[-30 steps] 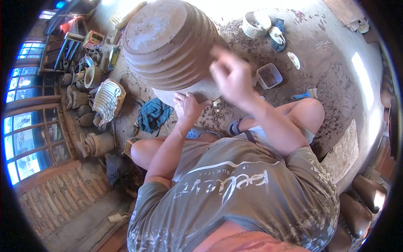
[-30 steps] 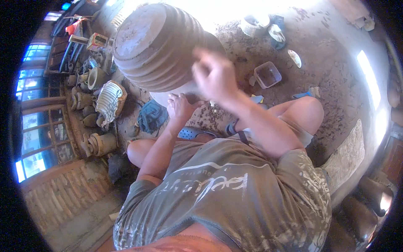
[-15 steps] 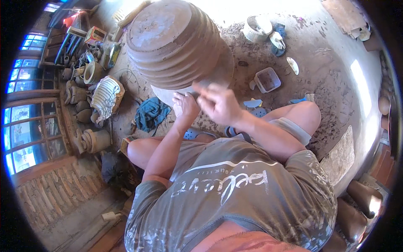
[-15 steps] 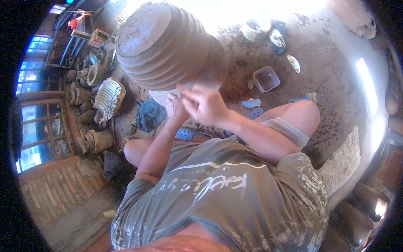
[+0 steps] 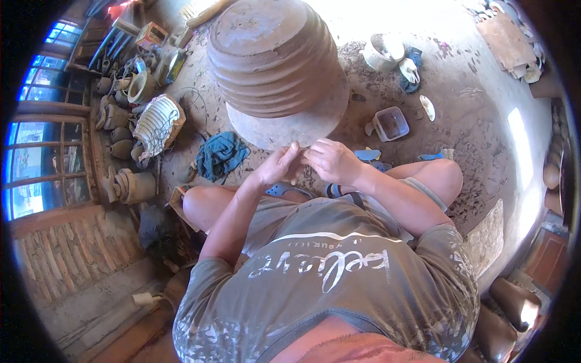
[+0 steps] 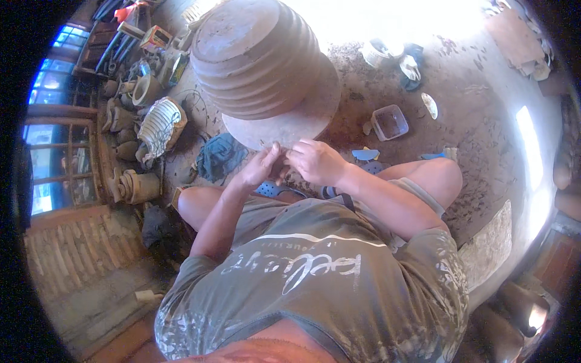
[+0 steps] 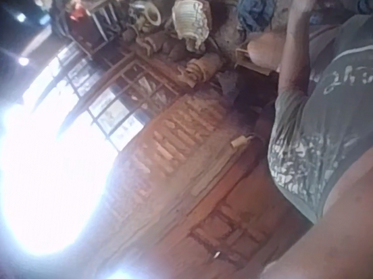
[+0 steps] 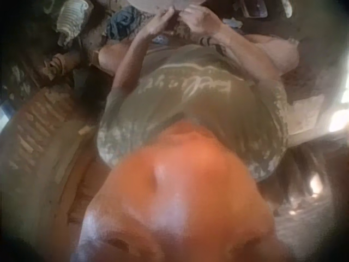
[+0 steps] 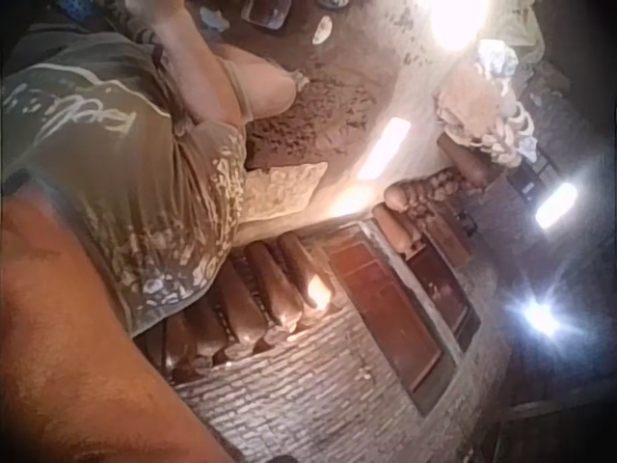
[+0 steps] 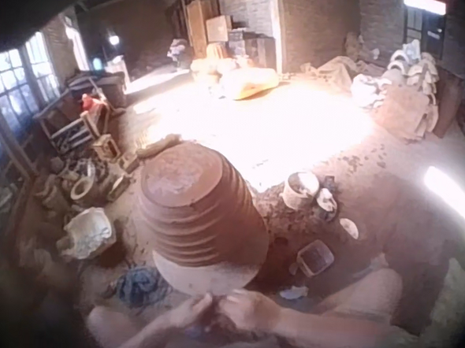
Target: The person applies small pieces of clay to a large ribbed clay vessel and then brushes a liquid glaze or slip onto the exterior surface of the pot.
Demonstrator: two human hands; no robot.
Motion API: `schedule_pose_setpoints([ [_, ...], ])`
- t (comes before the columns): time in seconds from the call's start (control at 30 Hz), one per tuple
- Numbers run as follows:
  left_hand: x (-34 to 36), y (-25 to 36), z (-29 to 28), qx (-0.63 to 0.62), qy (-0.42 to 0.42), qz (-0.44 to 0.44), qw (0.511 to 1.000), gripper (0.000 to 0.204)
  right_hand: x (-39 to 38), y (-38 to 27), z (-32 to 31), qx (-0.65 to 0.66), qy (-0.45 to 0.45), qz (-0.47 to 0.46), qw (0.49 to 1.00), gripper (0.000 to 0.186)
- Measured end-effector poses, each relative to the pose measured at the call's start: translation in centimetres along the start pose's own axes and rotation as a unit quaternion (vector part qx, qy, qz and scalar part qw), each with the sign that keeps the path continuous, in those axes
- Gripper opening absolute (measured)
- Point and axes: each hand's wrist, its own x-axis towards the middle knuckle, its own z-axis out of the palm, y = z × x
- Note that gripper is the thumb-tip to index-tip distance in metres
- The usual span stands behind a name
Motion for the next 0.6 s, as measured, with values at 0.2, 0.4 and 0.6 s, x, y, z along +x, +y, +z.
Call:
schedule_pose_setpoints([
  [0.2, 1.1, -0.2, 0.8, 0.067, 0.058, 0.126, 0.988, 0.045, 0.7, -2.2, 0.2, 0.202, 0.199, 0.183, 0.941, 0.016],
  [0.4, 2.5, -1.8, 0.7, 0.165, 0.099, 0.152, 0.969, 0.045, 0.2, -1.2, 0.6, 0.086, 0.176, 0.145, 0.970, 0.018],
  [0.6, 4.0, -2.3, -1.7, 0.439, 0.386, 0.119, 0.803, 0.061, 2.9, -1.5, -3.4, 0.268, 0.341, 0.292, 0.853, 0.015],
])
